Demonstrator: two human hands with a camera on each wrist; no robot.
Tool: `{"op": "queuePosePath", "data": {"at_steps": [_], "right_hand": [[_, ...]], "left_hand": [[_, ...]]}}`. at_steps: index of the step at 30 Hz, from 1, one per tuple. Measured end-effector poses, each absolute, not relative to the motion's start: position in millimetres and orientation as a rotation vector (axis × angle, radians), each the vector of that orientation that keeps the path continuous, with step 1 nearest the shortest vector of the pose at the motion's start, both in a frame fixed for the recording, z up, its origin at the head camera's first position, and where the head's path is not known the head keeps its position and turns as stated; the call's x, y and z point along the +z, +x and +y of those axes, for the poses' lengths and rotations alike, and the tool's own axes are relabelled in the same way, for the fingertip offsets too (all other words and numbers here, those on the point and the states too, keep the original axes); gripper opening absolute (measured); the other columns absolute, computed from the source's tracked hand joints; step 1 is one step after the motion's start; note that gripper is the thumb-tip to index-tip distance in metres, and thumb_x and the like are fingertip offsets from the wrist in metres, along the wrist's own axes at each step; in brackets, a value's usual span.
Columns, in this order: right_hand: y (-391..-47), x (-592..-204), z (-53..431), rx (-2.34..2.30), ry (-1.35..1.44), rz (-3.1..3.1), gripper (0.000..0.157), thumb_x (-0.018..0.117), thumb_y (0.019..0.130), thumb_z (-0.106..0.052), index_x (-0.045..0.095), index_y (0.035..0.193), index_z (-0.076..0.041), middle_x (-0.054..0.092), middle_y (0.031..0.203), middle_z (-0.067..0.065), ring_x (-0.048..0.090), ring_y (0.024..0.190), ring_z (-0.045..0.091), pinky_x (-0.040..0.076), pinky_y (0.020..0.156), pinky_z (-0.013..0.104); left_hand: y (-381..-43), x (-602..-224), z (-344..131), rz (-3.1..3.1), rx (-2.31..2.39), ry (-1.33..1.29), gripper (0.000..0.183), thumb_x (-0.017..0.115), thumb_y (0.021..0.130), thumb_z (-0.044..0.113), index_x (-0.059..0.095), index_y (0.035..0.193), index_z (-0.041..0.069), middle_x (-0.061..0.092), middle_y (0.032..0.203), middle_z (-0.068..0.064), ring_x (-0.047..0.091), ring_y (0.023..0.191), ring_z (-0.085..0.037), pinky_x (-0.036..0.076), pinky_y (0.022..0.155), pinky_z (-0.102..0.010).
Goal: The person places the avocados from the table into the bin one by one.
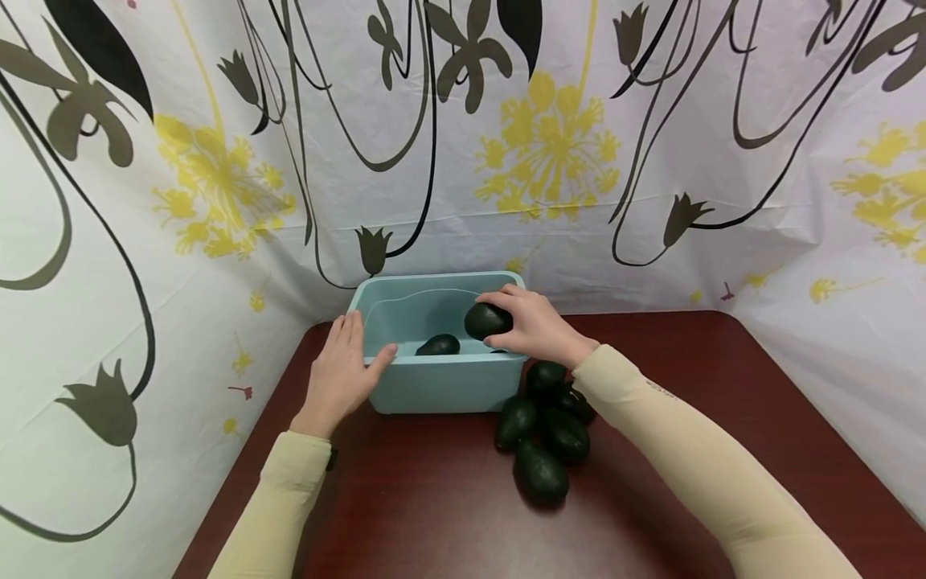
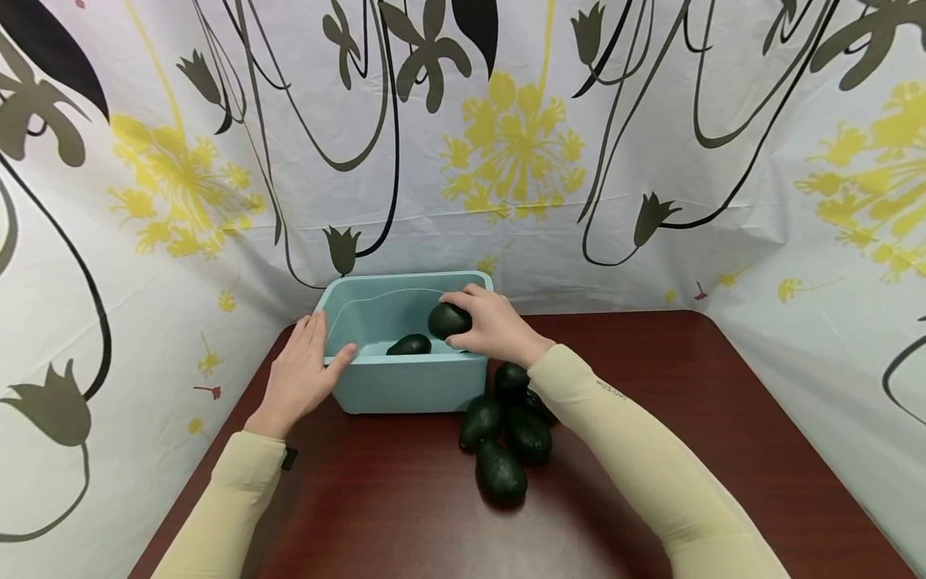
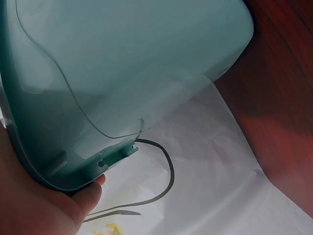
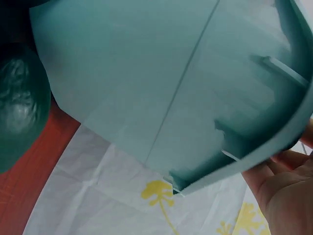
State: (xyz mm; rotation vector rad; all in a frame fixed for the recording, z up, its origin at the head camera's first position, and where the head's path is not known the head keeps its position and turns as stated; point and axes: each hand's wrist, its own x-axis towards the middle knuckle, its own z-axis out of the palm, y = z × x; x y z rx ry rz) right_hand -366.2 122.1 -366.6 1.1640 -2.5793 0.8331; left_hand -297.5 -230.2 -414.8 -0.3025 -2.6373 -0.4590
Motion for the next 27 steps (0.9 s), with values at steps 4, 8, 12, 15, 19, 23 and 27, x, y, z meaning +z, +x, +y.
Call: {"op": "queuePosePath", "data": {"at_steps": [4,8,12,15,19,23,27], "right_hand": [[-371,-368,118,0.811,1.142,-2.632,0.06,0.076,0.087,-0.033,0.056,0.143,-0.025,0.055,0.117,-0.005,0.058,0.082,0.011,0.052,0.067,0.031],[-376,-368,114,0.768,1.125,-2.681,0.06,0.077,0.087,-0.034,0.057,0.143,-0.025,0.056,0.118,-0.004,0.058,0.082,0.011,0.051,0.068,0.031],[-381,-365,111,0.692,1.138,-2.729,0.059,0.077,0.086,-0.033,0.059,0.141,-0.024,0.057,0.118,-0.001,0.057,0.084,0.013,0.05,0.069,0.033],[-382,-363,109,0.63,1.164,-2.76,0.057,0.077,0.086,-0.031,0.06,0.14,-0.023,0.057,0.115,0.0,0.055,0.081,0.015,0.049,0.068,0.033],[-382,-362,107,0.584,1.206,-2.774,0.057,0.078,0.086,-0.03,0.061,0.14,-0.022,0.057,0.116,0.002,0.056,0.077,0.015,0.049,0.066,0.033],[-382,-362,106,0.575,1.225,-2.775,0.057,0.079,0.085,-0.03,0.062,0.139,-0.022,0.059,0.126,0.006,0.059,0.084,0.015,0.05,0.071,0.034],[-382,-363,106,0.583,1.214,-2.785,0.058,0.081,0.084,-0.032,0.062,0.139,-0.023,0.058,0.128,0.008,0.06,0.092,0.018,0.052,0.077,0.036]], "left_hand": [[-297,-415,-230,-2.641,-0.46,-0.301,0.1,0.038,0.097,0.073,0.021,0.158,-0.005,0.027,0.161,-0.022,0.022,0.149,-0.035,0.039,0.106,-0.059],[-298,-415,-231,-2.65,-0.453,-0.297,0.101,0.037,0.096,0.073,0.02,0.158,-0.005,0.026,0.161,-0.022,0.021,0.149,-0.035,0.039,0.106,-0.059],[-298,-416,-231,-2.655,-0.456,-0.292,0.101,0.037,0.096,0.073,0.02,0.158,-0.004,0.025,0.162,-0.022,0.02,0.15,-0.035,0.038,0.106,-0.06],[-298,-416,-231,-2.647,-0.47,-0.292,0.1,0.038,0.096,0.073,0.02,0.158,-0.004,0.025,0.162,-0.022,0.02,0.15,-0.035,0.038,0.107,-0.06],[-297,-416,-230,-2.636,-0.478,-0.291,0.1,0.039,0.096,0.073,0.021,0.158,-0.004,0.026,0.161,-0.022,0.02,0.15,-0.035,0.039,0.106,-0.06],[-297,-417,-230,-2.631,-0.467,-0.291,0.1,0.039,0.096,0.072,0.022,0.157,-0.005,0.027,0.161,-0.022,0.021,0.149,-0.035,0.039,0.105,-0.06],[-297,-416,-230,-2.628,-0.462,-0.294,0.1,0.039,0.096,0.072,0.023,0.157,-0.005,0.027,0.161,-0.022,0.022,0.149,-0.036,0.039,0.106,-0.06]]}}
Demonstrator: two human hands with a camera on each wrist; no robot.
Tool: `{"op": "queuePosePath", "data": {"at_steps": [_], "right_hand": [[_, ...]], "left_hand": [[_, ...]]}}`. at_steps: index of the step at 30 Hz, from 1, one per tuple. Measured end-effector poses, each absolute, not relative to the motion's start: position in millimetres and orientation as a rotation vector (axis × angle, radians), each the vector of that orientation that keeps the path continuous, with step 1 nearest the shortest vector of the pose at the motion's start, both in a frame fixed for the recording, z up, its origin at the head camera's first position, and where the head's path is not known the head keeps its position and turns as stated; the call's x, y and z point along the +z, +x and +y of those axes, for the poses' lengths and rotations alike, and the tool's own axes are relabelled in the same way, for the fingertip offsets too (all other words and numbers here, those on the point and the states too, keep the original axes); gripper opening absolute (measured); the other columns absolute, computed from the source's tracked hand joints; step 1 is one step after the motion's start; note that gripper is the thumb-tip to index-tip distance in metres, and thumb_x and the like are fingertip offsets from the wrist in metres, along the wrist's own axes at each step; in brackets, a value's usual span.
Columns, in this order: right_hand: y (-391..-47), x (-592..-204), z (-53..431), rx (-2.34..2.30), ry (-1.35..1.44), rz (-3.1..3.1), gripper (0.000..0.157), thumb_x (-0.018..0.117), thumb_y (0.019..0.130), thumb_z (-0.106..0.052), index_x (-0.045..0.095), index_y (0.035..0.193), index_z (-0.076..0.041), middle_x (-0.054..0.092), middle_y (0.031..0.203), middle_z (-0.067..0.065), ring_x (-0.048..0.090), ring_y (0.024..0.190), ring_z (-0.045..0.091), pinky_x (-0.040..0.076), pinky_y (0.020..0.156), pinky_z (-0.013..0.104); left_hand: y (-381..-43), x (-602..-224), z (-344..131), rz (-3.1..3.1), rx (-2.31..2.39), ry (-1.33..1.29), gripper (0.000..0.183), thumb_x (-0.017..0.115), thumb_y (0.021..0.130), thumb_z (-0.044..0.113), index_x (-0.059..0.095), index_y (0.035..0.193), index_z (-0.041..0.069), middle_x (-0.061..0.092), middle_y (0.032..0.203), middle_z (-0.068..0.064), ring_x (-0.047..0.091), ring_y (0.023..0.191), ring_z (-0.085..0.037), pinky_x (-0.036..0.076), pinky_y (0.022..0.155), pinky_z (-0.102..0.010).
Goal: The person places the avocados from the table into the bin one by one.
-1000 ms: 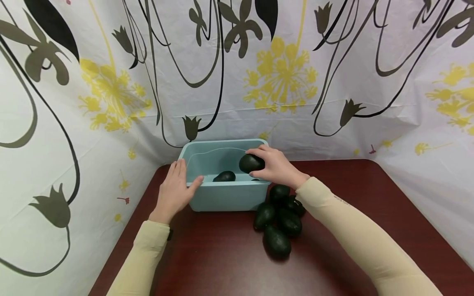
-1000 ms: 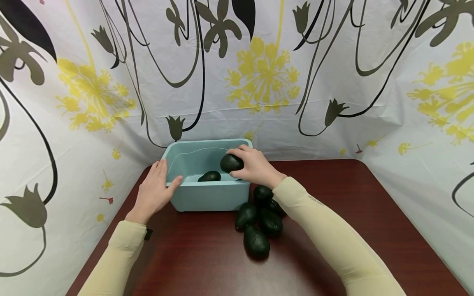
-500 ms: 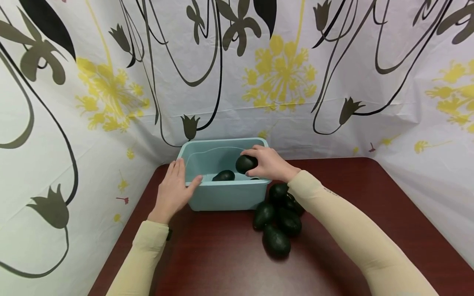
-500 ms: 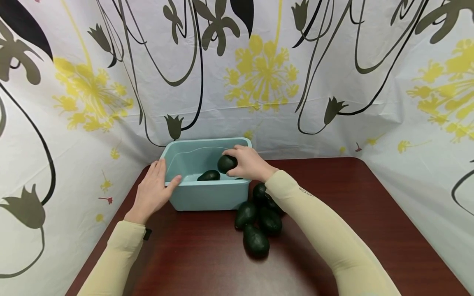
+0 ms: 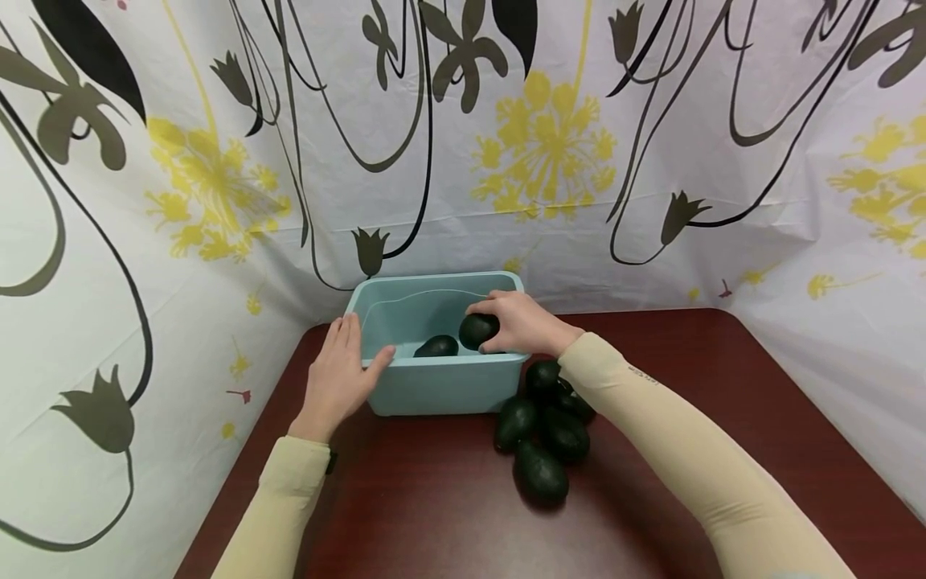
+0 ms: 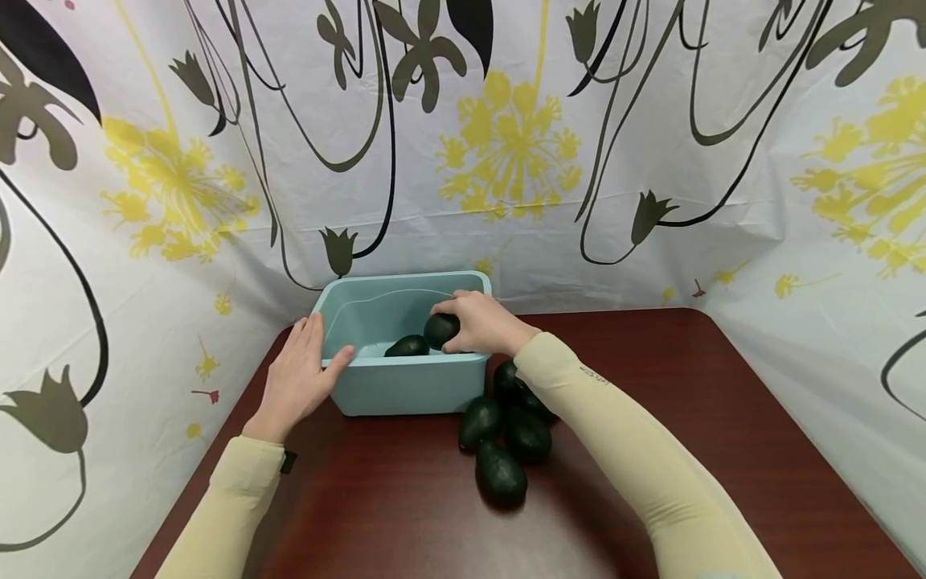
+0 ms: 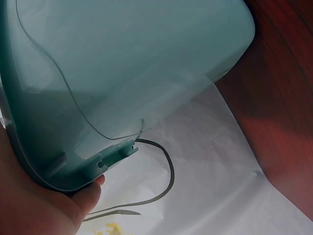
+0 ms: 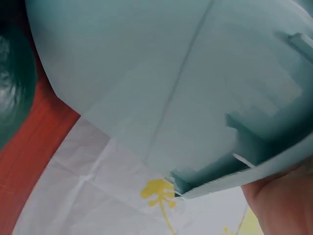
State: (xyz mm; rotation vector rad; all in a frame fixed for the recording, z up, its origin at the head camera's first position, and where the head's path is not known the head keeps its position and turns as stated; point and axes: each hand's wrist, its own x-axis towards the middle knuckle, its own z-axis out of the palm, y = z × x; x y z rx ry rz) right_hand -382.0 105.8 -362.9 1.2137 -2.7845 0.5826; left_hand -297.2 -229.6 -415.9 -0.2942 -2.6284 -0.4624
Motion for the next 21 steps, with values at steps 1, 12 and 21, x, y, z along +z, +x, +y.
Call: {"op": "queuePosePath", "data": {"at_steps": [1,12,21], "right_hand": [[-382.3,-363.4,105.5,0.581,1.214,-2.79,0.059,0.082,0.084,-0.032,0.062,0.139,-0.023,0.058,0.129,0.008,0.06,0.094,0.019,0.052,0.079,0.037],[-384.1,-363.2,102.1,0.432,1.222,-2.873,0.061,0.083,0.085,-0.031,0.06,0.142,-0.027,0.052,0.147,0.004,0.042,0.14,0.029,0.048,0.098,0.052],[-383.2,-365.1,101.4,0.457,1.191,-2.886,0.06,0.081,0.086,-0.037,0.059,0.141,-0.031,0.049,0.149,0.003,0.04,0.142,0.027,0.047,0.097,0.056]], "left_hand": [[-297.2,-415.9,-229.7,-2.628,-0.463,-0.295,0.1,0.039,0.096,0.072,0.023,0.157,-0.005,0.028,0.161,-0.022,0.022,0.149,-0.036,0.039,0.106,-0.06],[-296.6,-413.9,-228.9,-2.624,-0.474,-0.303,0.099,0.04,0.097,0.071,0.023,0.157,-0.006,0.028,0.161,-0.022,0.022,0.149,-0.036,0.038,0.107,-0.059],[-296.8,-414.2,-229.2,-2.608,-0.463,-0.314,0.098,0.041,0.097,0.07,0.025,0.156,-0.006,0.03,0.159,-0.023,0.024,0.148,-0.036,0.038,0.107,-0.058]]}}
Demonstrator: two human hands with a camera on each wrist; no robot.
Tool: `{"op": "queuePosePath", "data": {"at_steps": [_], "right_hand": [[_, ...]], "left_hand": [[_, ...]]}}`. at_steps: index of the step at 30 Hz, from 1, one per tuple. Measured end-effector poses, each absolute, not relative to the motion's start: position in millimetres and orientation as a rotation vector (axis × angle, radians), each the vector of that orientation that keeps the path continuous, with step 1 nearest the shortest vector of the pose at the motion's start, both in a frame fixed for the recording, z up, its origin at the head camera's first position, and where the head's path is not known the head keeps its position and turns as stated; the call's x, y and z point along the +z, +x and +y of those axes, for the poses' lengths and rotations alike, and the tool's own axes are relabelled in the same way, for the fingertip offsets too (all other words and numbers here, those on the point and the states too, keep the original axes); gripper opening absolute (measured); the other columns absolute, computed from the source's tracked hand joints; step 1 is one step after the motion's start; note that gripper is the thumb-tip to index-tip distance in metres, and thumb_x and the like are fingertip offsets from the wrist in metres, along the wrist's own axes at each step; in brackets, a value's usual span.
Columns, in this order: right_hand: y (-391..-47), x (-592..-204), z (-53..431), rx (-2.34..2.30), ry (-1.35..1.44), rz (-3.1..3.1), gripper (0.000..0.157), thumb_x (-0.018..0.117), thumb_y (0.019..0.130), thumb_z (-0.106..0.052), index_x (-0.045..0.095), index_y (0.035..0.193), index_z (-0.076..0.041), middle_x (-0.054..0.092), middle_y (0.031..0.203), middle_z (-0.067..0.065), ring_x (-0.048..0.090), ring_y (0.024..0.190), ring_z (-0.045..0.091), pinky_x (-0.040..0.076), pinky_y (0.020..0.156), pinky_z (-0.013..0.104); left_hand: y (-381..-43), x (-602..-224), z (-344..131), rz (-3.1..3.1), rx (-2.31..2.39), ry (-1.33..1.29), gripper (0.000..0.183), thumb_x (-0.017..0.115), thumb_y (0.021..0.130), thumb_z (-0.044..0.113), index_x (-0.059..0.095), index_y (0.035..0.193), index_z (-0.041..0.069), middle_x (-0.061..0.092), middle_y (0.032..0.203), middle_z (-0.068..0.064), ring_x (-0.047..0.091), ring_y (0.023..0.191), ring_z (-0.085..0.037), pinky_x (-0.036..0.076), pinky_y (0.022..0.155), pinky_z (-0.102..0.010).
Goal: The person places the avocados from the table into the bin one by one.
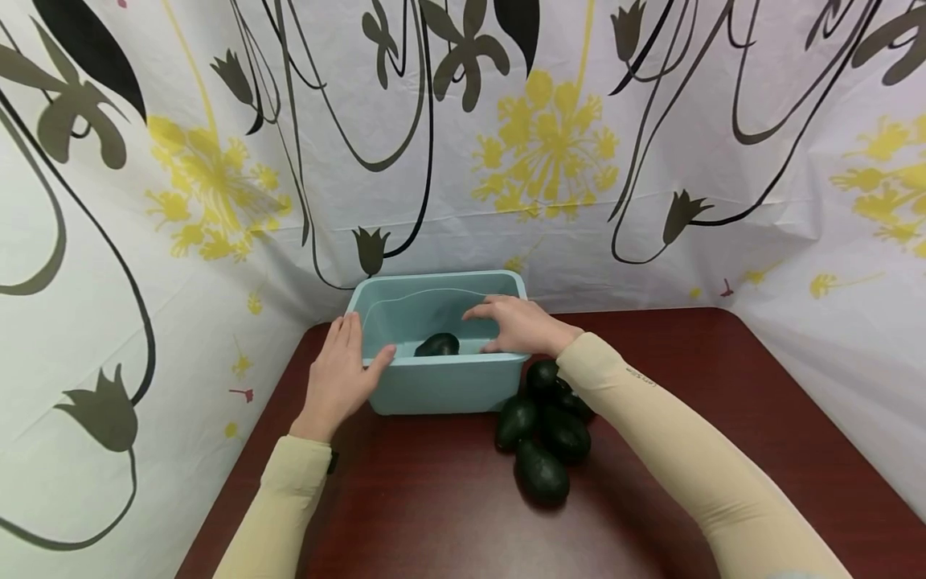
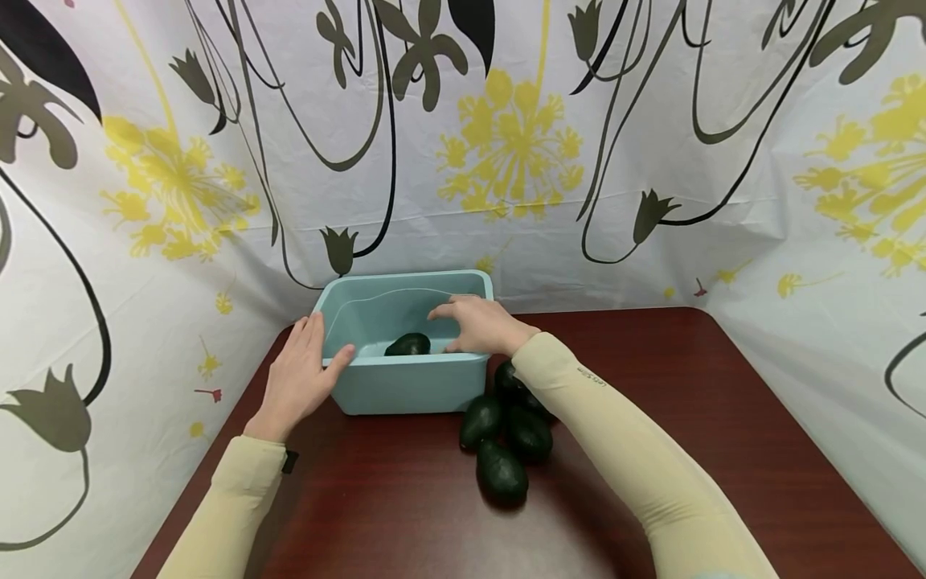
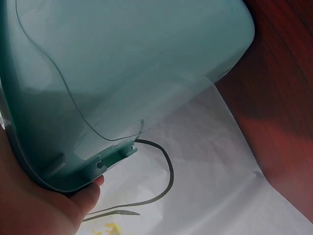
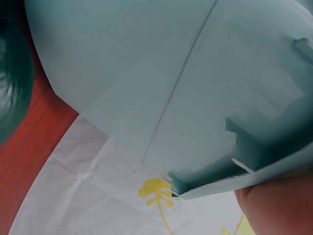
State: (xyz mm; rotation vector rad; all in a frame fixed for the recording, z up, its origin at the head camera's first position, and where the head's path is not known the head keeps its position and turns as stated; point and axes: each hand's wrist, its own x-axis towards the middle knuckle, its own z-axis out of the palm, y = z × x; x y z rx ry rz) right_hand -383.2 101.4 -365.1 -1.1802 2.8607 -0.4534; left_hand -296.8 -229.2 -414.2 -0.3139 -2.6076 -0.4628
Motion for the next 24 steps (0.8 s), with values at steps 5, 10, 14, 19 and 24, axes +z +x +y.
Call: {"op": "queuePosePath", "data": {"at_steps": [5,10,14,19,24], "right_hand": [[-384,-367,103,-0.535,-1.181,2.866,0.059,0.08,0.087,-0.043,0.059,0.14,-0.034,0.049,0.146,0.002,0.044,0.137,0.025,0.047,0.098,0.05],[-383,-368,107,-0.665,-1.231,2.847,0.055,0.076,0.089,-0.045,0.059,0.14,-0.033,0.052,0.137,0.0,0.053,0.121,0.021,0.049,0.093,0.045],[-381,-369,111,-0.742,-1.268,2.848,0.053,0.072,0.091,-0.049,0.058,0.14,-0.033,0.052,0.136,-0.001,0.055,0.117,0.018,0.049,0.092,0.043],[-379,-367,117,-0.793,-1.308,2.864,0.053,0.07,0.092,-0.052,0.057,0.14,-0.034,0.053,0.137,-0.003,0.054,0.12,0.018,0.048,0.095,0.045],[-377,-365,121,-0.801,-1.325,2.874,0.054,0.071,0.091,-0.052,0.057,0.141,-0.034,0.052,0.137,-0.004,0.055,0.119,0.016,0.048,0.095,0.044]], "left_hand": [[-297,-415,-229,-2.598,-0.47,-0.318,0.097,0.042,0.098,0.069,0.025,0.156,-0.006,0.03,0.16,-0.023,0.024,0.148,-0.036,0.038,0.107,-0.058],[-296,-415,-229,-2.604,-0.479,-0.323,0.097,0.043,0.098,0.069,0.024,0.157,-0.006,0.029,0.16,-0.023,0.024,0.148,-0.036,0.038,0.107,-0.059],[-296,-416,-228,-2.608,-0.476,-0.319,0.097,0.042,0.098,0.069,0.024,0.157,-0.005,0.029,0.16,-0.023,0.024,0.148,-0.036,0.039,0.106,-0.059],[-296,-414,-228,-2.614,-0.473,-0.31,0.098,0.041,0.097,0.071,0.024,0.157,-0.005,0.029,0.16,-0.023,0.024,0.148,-0.036,0.039,0.106,-0.059],[-296,-414,-229,-2.619,-0.473,-0.309,0.098,0.04,0.097,0.071,0.024,0.157,-0.006,0.029,0.16,-0.023,0.023,0.148,-0.036,0.04,0.105,-0.06]]}}
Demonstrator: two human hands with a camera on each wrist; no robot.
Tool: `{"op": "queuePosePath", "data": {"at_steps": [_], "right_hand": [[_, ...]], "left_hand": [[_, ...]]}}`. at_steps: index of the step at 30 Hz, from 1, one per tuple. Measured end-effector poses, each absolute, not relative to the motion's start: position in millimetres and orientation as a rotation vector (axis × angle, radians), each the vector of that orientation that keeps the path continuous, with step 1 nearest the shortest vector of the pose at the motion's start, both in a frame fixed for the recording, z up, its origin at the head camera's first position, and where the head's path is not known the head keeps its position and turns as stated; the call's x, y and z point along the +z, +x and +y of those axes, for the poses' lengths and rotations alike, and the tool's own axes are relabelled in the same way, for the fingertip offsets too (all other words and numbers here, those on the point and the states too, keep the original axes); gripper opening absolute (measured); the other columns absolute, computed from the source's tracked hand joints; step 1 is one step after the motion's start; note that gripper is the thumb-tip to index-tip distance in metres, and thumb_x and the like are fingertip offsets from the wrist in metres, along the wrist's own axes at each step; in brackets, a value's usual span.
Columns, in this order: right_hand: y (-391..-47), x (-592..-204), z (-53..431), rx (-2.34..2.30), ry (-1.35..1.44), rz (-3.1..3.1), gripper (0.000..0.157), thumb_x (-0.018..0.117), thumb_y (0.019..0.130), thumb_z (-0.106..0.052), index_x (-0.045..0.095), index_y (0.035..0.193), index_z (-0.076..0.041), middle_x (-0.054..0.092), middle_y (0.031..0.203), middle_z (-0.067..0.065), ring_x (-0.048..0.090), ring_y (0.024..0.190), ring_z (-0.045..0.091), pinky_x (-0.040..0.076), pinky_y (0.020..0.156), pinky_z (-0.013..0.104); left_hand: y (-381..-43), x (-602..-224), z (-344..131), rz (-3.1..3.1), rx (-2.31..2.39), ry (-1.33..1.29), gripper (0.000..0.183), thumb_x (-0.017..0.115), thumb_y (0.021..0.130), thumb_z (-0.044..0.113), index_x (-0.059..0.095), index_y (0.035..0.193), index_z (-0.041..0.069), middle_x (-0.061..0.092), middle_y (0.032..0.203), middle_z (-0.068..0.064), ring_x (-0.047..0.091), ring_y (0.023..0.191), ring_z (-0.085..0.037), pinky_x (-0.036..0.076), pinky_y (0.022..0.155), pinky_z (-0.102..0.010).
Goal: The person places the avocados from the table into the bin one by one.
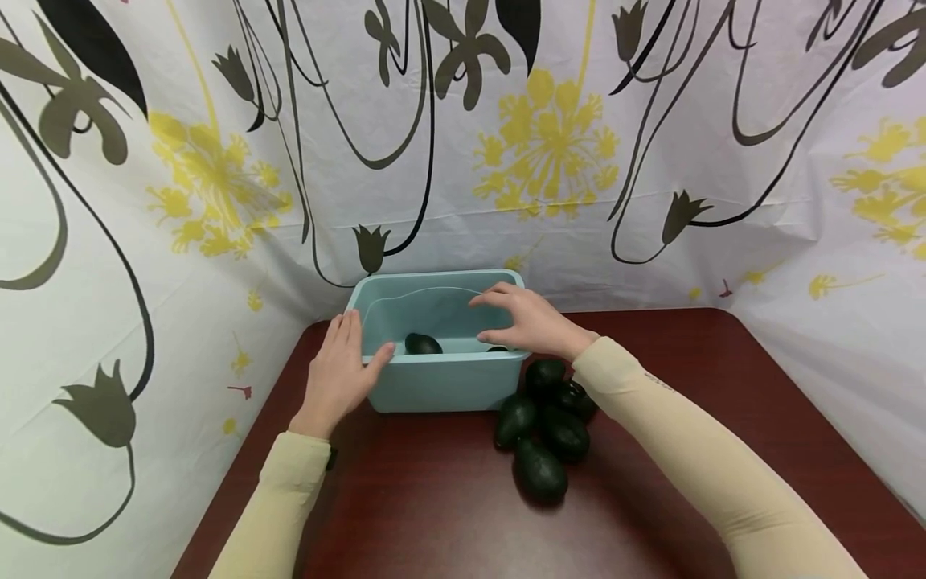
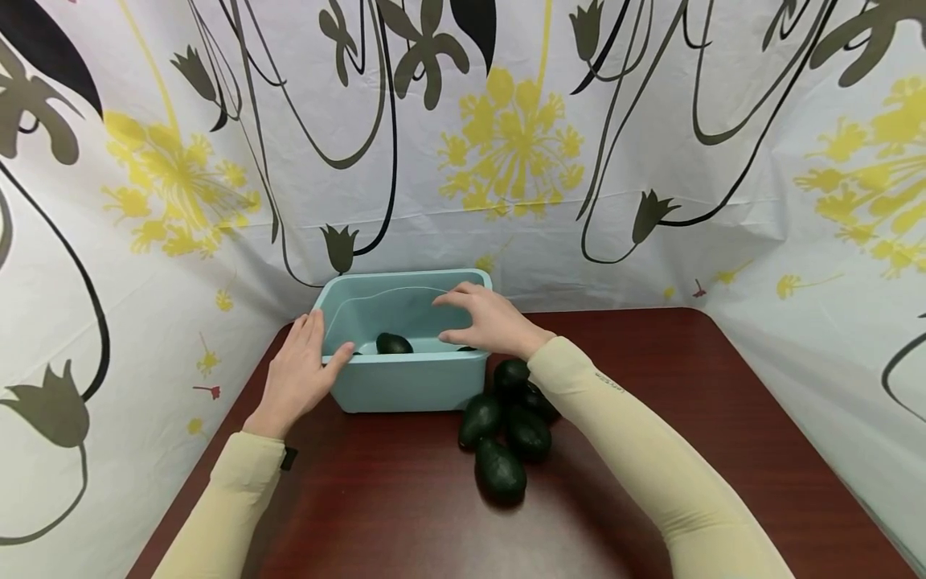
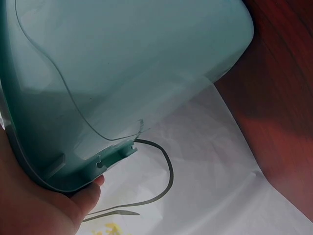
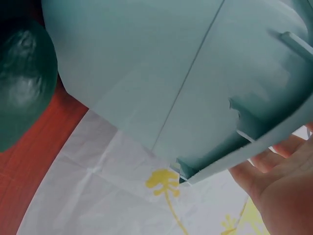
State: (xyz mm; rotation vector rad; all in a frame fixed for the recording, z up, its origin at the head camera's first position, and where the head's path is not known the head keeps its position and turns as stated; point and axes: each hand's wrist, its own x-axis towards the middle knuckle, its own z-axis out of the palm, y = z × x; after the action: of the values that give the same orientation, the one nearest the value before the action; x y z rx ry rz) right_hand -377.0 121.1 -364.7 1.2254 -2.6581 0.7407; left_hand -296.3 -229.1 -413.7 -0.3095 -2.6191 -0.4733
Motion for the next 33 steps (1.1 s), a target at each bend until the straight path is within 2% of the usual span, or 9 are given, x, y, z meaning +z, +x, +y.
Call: {"op": "queuePosePath", "data": {"at_steps": [6,24,33], "right_hand": [[-373,-361,126,0.745,1.226,-2.648,0.054,0.071,0.091,-0.05,0.056,0.141,-0.034,0.053,0.137,0.0,0.054,0.12,0.015,0.047,0.097,0.044],[-347,-348,141,0.719,1.226,-2.569,0.057,0.072,0.091,-0.05,0.054,0.143,-0.037,0.049,0.14,-0.009,0.051,0.125,0.014,0.048,0.097,0.046],[-329,-350,155,0.642,1.247,-2.509,0.057,0.071,0.091,-0.05,0.055,0.143,-0.033,0.048,0.141,-0.008,0.051,0.124,0.012,0.049,0.091,0.041]], "left_hand": [[-297,-414,-230,-2.62,-0.466,-0.31,0.098,0.039,0.097,0.071,0.024,0.157,-0.005,0.029,0.16,-0.023,0.023,0.148,-0.036,0.04,0.105,-0.059],[-298,-416,-231,-2.626,-0.479,-0.304,0.099,0.039,0.097,0.072,0.022,0.158,-0.004,0.028,0.161,-0.022,0.022,0.149,-0.036,0.037,0.108,-0.059],[-297,-415,-230,-2.64,-0.482,-0.298,0.099,0.038,0.097,0.073,0.021,0.158,-0.004,0.026,0.161,-0.022,0.021,0.149,-0.036,0.037,0.107,-0.06]]}}
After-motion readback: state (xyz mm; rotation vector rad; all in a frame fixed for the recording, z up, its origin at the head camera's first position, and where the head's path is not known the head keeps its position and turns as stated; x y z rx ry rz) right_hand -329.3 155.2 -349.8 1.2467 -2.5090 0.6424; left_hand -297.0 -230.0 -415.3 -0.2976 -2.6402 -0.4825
